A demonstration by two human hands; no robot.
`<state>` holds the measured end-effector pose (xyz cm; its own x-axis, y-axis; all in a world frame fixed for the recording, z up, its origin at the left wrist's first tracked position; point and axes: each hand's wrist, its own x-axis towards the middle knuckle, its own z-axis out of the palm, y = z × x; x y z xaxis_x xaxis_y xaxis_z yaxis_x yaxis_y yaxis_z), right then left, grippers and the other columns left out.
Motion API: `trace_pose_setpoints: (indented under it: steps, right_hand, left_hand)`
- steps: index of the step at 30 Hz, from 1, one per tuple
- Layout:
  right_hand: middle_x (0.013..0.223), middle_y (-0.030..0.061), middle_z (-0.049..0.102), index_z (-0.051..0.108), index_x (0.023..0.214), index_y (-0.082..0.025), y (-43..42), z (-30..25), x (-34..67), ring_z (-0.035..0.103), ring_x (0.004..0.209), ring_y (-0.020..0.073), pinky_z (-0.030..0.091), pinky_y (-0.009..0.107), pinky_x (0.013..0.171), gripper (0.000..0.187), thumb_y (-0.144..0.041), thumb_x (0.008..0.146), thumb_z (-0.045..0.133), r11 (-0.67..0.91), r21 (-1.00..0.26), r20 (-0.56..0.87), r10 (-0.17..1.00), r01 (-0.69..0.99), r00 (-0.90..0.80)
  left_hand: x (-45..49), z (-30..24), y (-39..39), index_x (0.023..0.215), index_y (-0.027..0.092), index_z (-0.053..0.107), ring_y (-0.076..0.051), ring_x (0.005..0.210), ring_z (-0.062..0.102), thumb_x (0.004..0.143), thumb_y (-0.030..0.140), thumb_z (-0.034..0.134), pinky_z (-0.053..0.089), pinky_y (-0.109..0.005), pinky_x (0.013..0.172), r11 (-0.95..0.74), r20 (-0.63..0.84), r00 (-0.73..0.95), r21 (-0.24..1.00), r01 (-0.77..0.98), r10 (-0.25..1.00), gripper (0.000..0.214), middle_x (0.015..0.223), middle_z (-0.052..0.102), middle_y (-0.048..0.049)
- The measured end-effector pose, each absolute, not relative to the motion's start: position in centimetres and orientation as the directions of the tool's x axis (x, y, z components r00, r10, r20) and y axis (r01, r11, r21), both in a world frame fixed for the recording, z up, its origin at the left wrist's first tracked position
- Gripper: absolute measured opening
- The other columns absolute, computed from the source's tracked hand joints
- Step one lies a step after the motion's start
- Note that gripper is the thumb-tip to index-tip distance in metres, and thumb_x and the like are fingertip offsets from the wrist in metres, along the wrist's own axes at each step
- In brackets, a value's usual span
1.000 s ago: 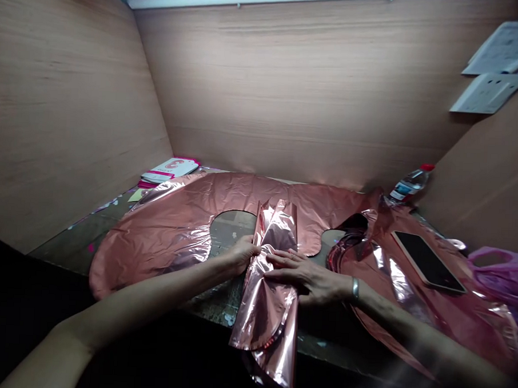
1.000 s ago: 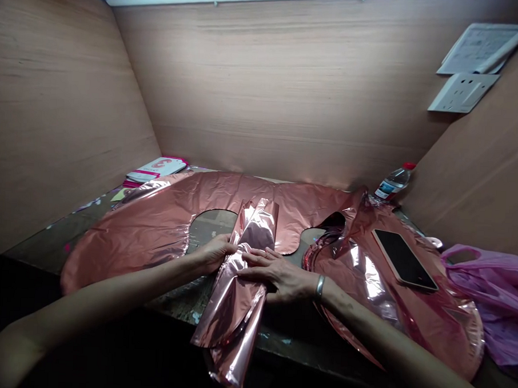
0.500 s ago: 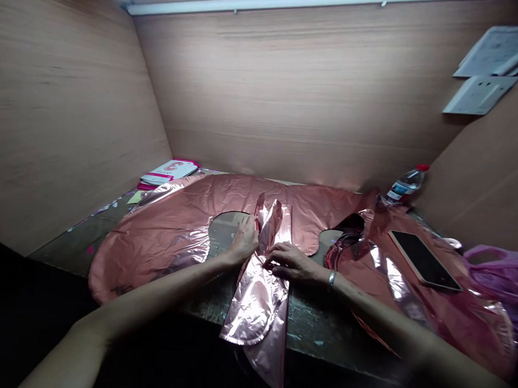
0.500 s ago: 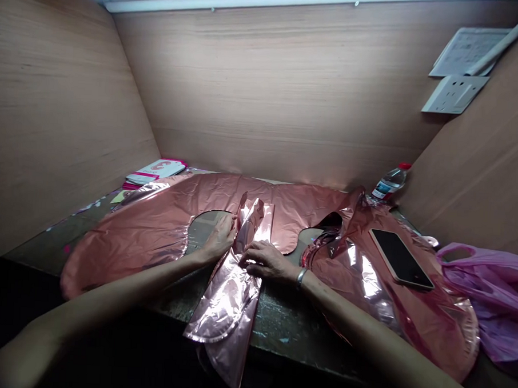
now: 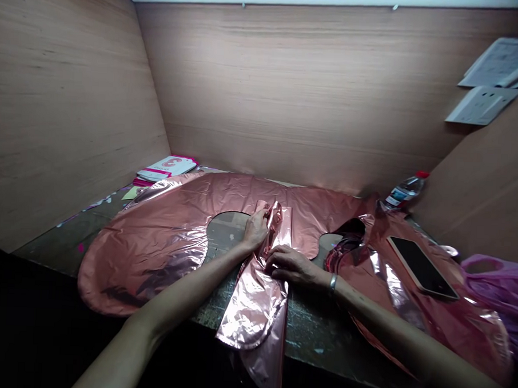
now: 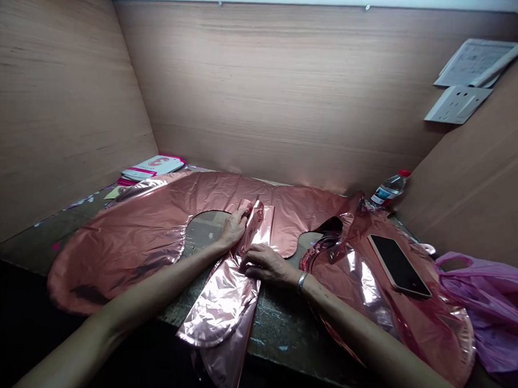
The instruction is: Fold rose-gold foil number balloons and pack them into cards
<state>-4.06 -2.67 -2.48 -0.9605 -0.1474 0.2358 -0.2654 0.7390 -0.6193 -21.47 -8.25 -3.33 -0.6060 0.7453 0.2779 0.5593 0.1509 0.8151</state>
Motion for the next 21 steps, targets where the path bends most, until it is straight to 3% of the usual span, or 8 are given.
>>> trace_pose_setpoints:
  steps: [5, 8, 12, 16, 21]
  right_hand:
    - [0.112, 0.0101, 0.056, 0.062, 0.106, -0.020, -1.2, -3.3, -5.5, 0.058, 0.102, 0.0193, 0.050, 0.036, 0.091, 0.017, -0.029, 0.095, 0.053, 0.721, -0.656, 0.342, 0.023, -0.221, -0.939]
    - [0.127, 0.0118, 0.049, 0.058, 0.120, -0.023, 0.1, -3.7, -7.1, 0.055, 0.113, 0.0213, 0.052, 0.039, 0.093, 0.033, -0.015, 0.088, 0.054, 0.766, -0.626, 0.360, 0.120, -0.145, -0.925]
    - [0.137, 0.0119, 0.042, 0.053, 0.131, -0.025, 1.6, -4.1, -9.2, 0.046, 0.130, 0.0241, 0.045, 0.044, 0.105, 0.052, -0.007, 0.082, 0.053, 0.809, -0.572, 0.380, 0.115, -0.135, -0.918]
    - [0.136, 0.0113, 0.043, 0.049, 0.136, -0.026, 2.8, -4.7, -10.6, 0.044, 0.132, 0.0244, 0.040, 0.047, 0.110, 0.060, -0.003, 0.080, 0.051, 0.842, -0.531, 0.375, 0.134, -0.095, -0.917]
    - [0.128, 0.0111, 0.047, 0.055, 0.123, -0.023, 4.2, -4.6, -11.6, 0.055, 0.115, 0.0227, 0.049, 0.043, 0.097, 0.044, -0.006, 0.082, 0.053, 0.864, -0.497, 0.378, 0.132, -0.081, -0.917]
  left_hand:
    - [-22.2, -3.8, -8.0, 0.103, 0.013, 0.070, -0.022, 0.100, 0.064, 0.087, 0.007, 0.046, 0.045, -0.030, 0.092, 0.193, 0.260, -0.613, 0.797, 0.573, 0.746, 0.029, 0.104, 0.070, -0.0110]
    - [-22.4, -4.1, -8.2, 0.112, 0.015, 0.064, -0.019, 0.095, 0.063, 0.083, 0.003, 0.048, 0.045, -0.029, 0.087, 0.217, 0.273, -0.642, 0.787, 0.578, 0.717, 0.034, 0.102, 0.069, -0.0084]
    - [-22.6, -4.4, -8.3, 0.099, 0.016, 0.062, -0.018, 0.088, 0.061, 0.079, 0.001, 0.050, 0.046, -0.028, 0.083, 0.248, 0.279, -0.663, 0.772, 0.585, 0.694, 0.028, 0.091, 0.065, -0.0054]
    - [-22.8, -4.6, -8.2, 0.085, 0.015, 0.064, -0.022, 0.099, 0.058, 0.079, 0.000, 0.050, 0.044, -0.034, 0.093, 0.264, 0.281, -0.656, 0.752, 0.604, 0.700, 0.021, 0.092, 0.063, -0.0091]
    - [-22.6, -4.6, -8.2, 0.090, 0.011, 0.070, -0.024, 0.105, 0.057, 0.083, 0.002, 0.049, 0.044, -0.035, 0.096, 0.270, 0.268, -0.656, 0.754, 0.599, 0.706, 0.024, 0.097, 0.060, -0.0131]
